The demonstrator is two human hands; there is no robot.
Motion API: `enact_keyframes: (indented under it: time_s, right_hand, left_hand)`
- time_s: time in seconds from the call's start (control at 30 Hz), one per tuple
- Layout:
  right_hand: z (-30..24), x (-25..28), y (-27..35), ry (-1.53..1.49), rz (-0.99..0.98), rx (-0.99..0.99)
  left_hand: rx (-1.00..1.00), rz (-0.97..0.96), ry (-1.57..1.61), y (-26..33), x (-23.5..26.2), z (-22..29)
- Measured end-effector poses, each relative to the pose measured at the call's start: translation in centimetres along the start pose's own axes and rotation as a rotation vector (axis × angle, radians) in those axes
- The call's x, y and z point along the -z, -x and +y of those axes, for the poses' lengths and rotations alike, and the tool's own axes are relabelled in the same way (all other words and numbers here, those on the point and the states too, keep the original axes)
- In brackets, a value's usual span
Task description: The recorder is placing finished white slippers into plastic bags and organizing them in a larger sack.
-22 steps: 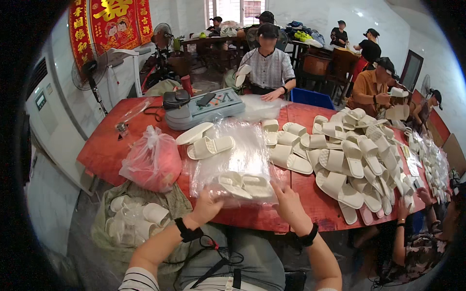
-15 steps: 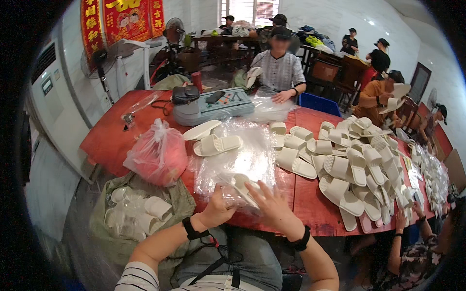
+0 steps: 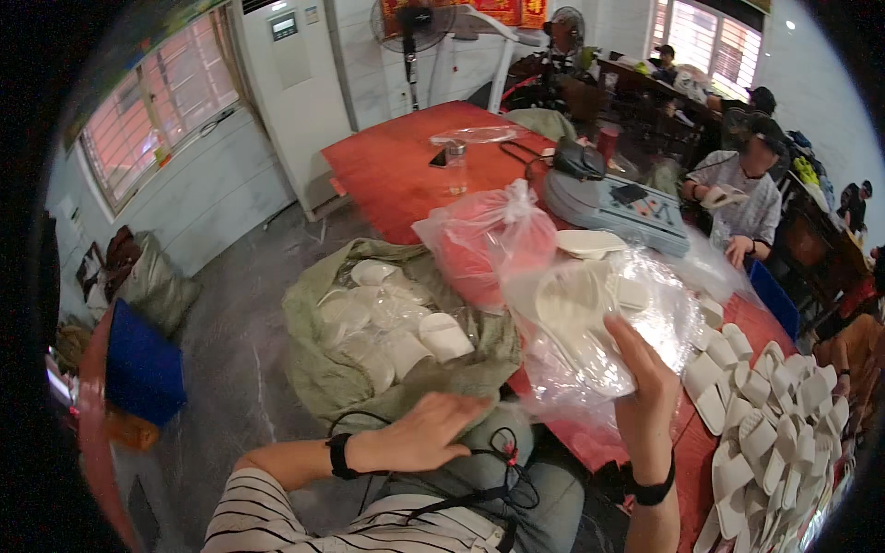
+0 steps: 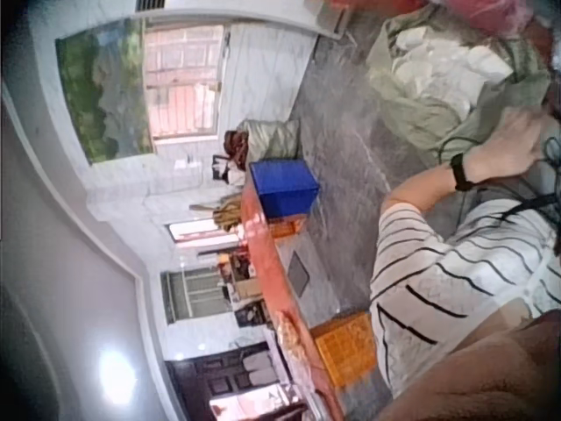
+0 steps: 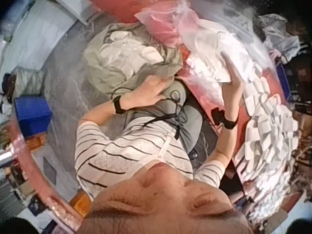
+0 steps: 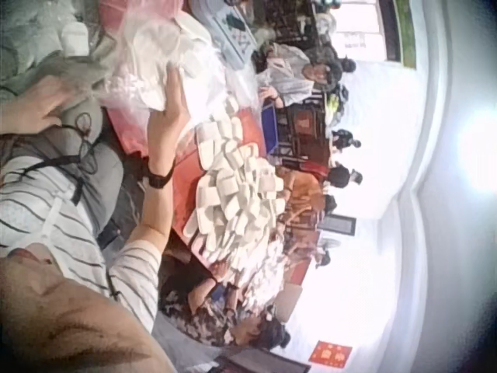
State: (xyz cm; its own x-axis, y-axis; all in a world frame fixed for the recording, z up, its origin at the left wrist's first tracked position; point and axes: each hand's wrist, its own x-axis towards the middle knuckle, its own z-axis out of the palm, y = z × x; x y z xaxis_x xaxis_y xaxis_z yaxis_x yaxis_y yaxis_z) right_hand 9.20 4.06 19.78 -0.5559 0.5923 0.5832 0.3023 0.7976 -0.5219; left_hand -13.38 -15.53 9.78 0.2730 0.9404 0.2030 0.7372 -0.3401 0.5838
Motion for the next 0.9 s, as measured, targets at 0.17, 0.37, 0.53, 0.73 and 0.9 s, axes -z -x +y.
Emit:
enact_keyframes:
  time_s: [0.17, 0.37, 0.53, 0.73, 0.9]
  right_hand:
    - [-3.8, -9.7, -5.6, -0.229, -0.035, 0.292]
    - [-1.2, -28.6, -2.7, 0.132, -0.528, 0.597]
    - [-2.1, -29.5, 0.2, 0.139, -0.926, 0.285]
    - [-0.6, -14.0, 3.8, 0.094, -0.719, 0.267]
    - [1.5, 1.7, 11.9, 0.099, -0.469, -0.136]
  left_hand:
    - [0.481, 0.016, -0.405, 5.3, -2.2, -4.6]
    - [0.220, -0.125, -0.031, 5.1, -2.9, -1.8]
    - [0.239, -0.213, 0.065, 4.1, -1.8, -1.0]
    - [0.095, -0.065, -0.288, 2.0, 0.2, 2.2]
    - [-0.069, -0.032, 0.070, -0.9, -1.7, 1.3]
